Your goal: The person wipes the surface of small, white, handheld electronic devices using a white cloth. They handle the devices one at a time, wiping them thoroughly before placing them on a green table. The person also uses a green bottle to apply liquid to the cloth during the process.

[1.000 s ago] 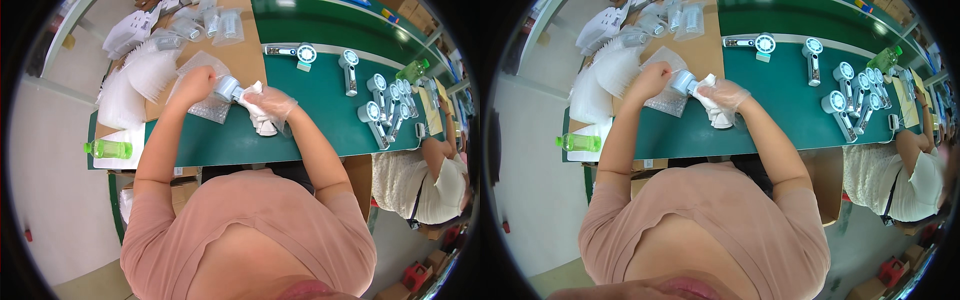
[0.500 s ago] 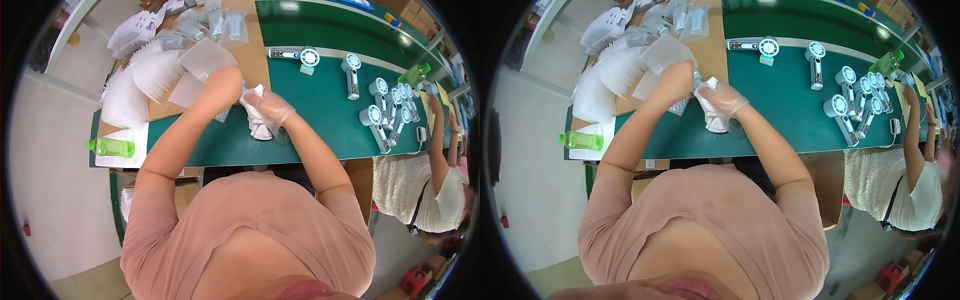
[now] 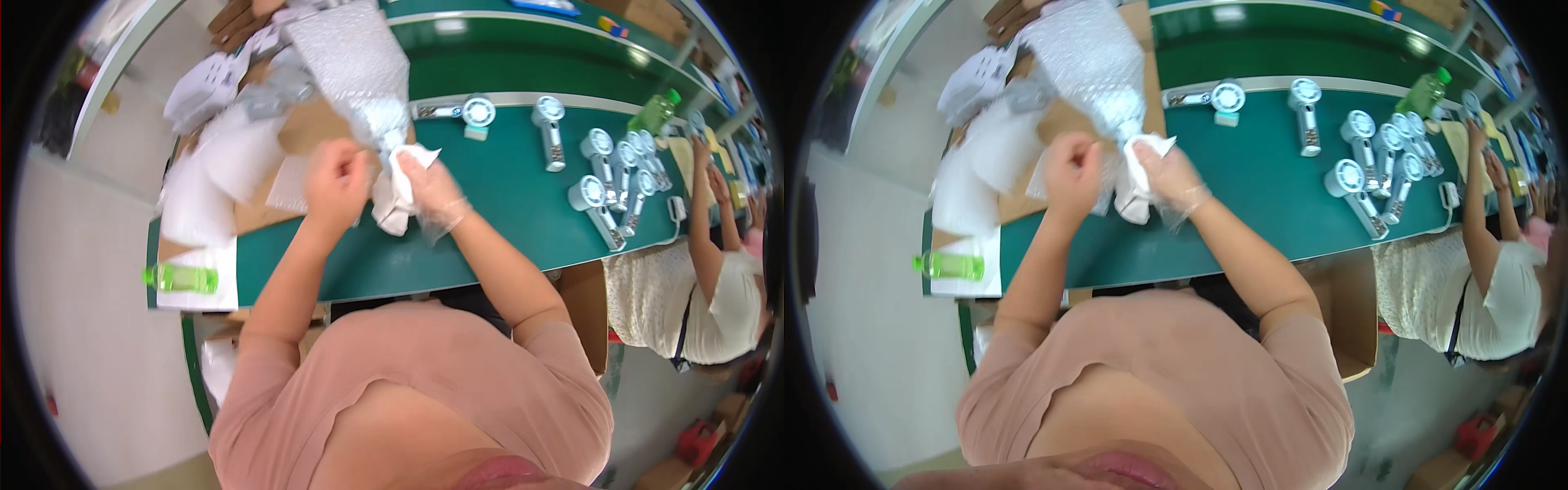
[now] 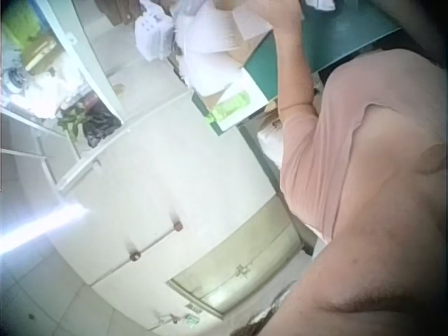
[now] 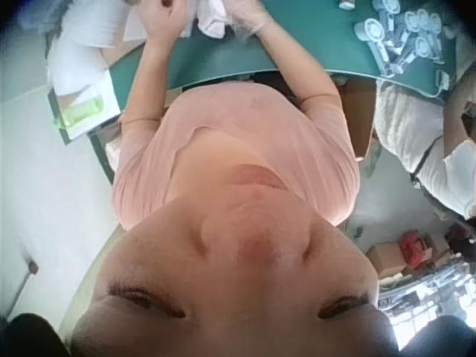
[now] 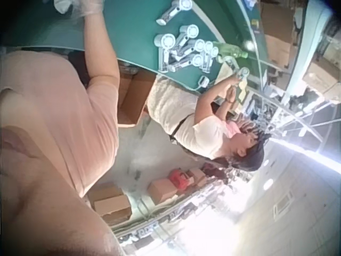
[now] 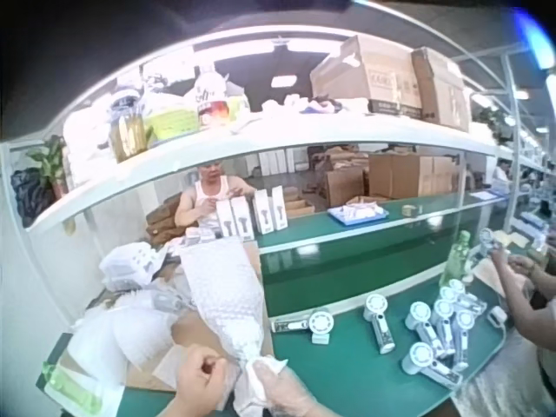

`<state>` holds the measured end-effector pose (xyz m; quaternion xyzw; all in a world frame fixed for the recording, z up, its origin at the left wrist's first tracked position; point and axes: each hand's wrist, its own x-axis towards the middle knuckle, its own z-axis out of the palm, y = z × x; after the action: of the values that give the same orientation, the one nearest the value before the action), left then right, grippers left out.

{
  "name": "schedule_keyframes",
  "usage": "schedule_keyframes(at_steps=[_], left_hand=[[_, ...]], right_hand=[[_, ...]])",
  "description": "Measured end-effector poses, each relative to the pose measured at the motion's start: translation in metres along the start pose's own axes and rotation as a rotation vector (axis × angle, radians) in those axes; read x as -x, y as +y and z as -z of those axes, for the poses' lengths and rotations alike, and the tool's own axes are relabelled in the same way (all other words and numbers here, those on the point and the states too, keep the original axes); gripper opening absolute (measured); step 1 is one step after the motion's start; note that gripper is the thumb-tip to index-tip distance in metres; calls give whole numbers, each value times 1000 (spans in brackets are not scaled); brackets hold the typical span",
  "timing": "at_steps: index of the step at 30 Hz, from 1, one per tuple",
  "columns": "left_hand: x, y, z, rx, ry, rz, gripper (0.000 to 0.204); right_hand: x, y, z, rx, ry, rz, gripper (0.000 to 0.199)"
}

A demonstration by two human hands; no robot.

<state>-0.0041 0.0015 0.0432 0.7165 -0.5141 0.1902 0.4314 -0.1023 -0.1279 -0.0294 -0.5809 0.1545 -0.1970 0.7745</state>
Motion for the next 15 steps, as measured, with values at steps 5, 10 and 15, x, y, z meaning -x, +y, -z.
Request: schedule_keyframes(at_steps=[5,10,15], left_hand=[[2,-71,-10,429,-69,314,48],[3,-69,-27,433,-57,233,34],[13,-77,-35,305,-289,316,26]], right_hand=[[5,5,-9,-314,-152,-75,32],[10,-4,-6,-364,-243,-149,38],[8,-7,-2,-470,-225,-127,35]])
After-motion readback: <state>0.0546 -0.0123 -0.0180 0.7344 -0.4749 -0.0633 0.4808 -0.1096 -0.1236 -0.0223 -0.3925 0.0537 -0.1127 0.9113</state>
